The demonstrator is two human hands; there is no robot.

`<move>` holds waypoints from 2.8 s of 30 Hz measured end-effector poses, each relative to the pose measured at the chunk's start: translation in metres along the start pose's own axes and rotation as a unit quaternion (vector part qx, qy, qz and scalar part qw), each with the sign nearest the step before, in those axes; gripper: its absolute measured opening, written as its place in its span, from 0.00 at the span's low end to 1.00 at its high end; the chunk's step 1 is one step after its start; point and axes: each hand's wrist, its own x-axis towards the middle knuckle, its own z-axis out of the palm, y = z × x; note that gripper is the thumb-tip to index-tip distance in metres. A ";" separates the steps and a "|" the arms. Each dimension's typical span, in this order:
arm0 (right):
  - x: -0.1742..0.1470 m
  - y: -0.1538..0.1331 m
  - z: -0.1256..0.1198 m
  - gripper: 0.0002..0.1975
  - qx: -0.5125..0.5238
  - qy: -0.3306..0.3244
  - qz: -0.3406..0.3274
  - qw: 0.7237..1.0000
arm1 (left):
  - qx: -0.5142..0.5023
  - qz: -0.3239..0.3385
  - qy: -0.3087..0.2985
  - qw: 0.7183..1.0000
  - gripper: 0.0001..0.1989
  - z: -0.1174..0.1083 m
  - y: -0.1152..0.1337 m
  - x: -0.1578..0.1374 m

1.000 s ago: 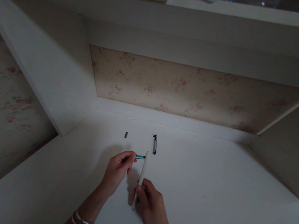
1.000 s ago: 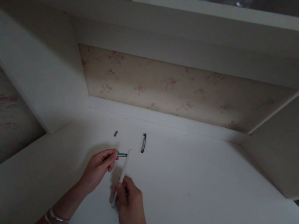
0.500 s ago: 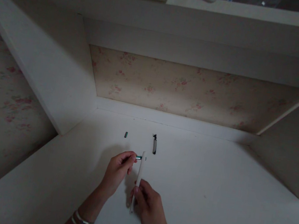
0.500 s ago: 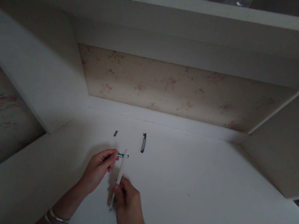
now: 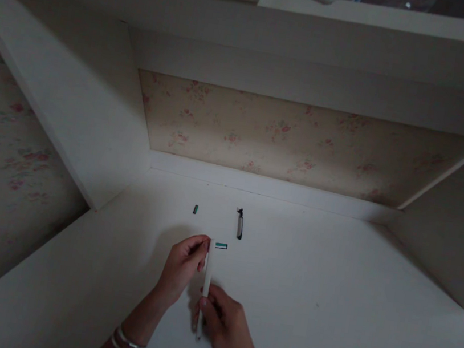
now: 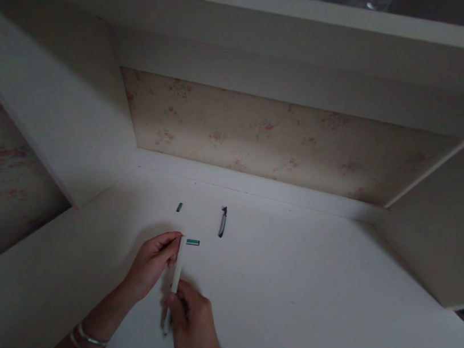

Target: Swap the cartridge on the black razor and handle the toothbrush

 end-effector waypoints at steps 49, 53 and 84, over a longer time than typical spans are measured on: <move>-0.001 -0.005 0.001 0.16 0.058 0.017 0.026 0.998 | 0.005 0.010 0.009 1.000 0.16 -0.001 -0.001 0.000; -0.001 -0.002 0.000 0.16 0.047 0.035 0.028 0.998 | 0.000 0.005 0.021 1.000 0.16 0.001 0.000 0.000; -0.001 -0.005 0.003 0.15 0.008 0.032 -0.002 0.999 | -0.012 0.003 0.048 0.999 0.17 0.002 -0.001 -0.001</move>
